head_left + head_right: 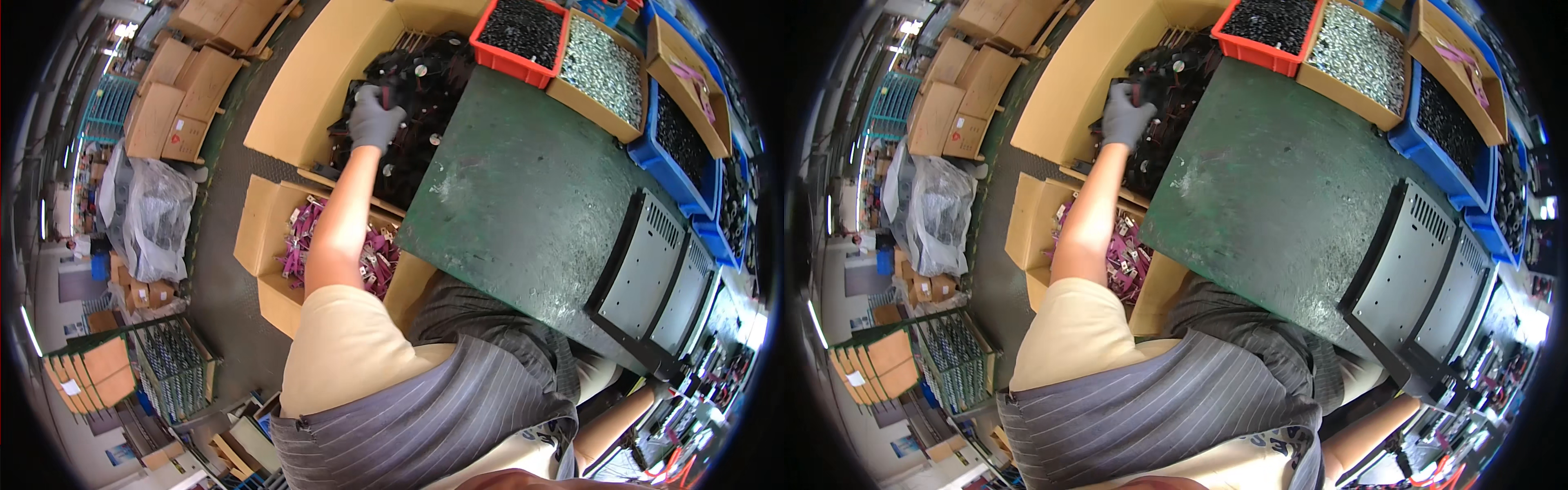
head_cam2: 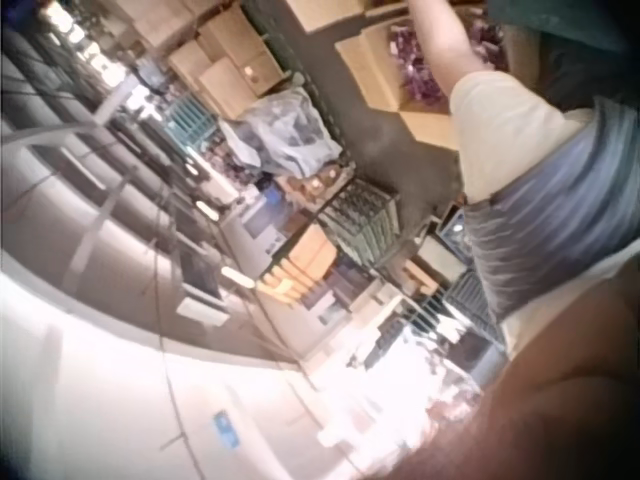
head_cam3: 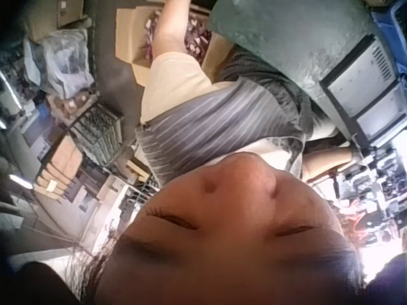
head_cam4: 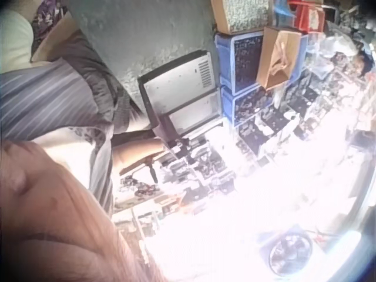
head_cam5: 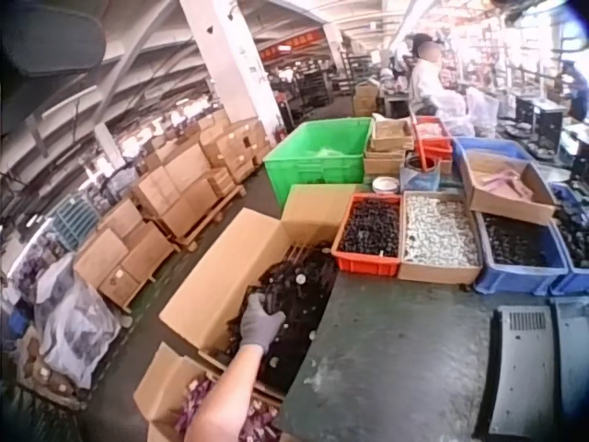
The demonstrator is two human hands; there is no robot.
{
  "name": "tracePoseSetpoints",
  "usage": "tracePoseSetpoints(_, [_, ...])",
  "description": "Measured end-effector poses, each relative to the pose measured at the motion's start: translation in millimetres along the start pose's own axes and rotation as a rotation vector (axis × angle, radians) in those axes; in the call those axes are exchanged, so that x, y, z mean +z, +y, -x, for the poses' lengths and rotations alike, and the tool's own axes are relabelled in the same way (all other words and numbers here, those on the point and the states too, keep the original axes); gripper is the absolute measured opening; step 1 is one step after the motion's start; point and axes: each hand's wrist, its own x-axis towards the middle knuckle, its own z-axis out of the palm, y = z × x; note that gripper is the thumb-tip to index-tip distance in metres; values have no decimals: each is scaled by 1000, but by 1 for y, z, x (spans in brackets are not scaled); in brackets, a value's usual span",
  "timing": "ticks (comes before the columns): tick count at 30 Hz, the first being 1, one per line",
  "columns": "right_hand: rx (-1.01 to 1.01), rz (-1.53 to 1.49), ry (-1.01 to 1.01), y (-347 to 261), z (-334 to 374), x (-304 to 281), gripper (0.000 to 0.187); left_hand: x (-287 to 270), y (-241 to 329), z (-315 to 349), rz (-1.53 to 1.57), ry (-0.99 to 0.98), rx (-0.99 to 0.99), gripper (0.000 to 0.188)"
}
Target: Assembling a metal chassis by installing components like fans, switches, and rubber feet using an electric screwdriver.
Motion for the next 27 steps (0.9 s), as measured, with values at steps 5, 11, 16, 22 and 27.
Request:
tracePoseSetpoints(5, [533,-1182,76,-31,-16,-13,38,-76,54,15,706,-18,250,52])
tracePoseSetpoints(11, [1174,-1538,-222,-33,-14,-3,37,-76,196,85,901,-848,530,53])
tracePoseSetpoints(16, [1154,-1296,-66,-116,-91,-130,35,23,267,162,712,-1182,784,41])
tracePoseSetpoints(22, [1193,-1539,-372,-82,-41,-225,38,68,334,233,-338,-723,1482,31])
tracePoseSetpoints(27, [1293,-1567,-514,-71,1,-273,30,92,383,259,-342,-500,1568,33])
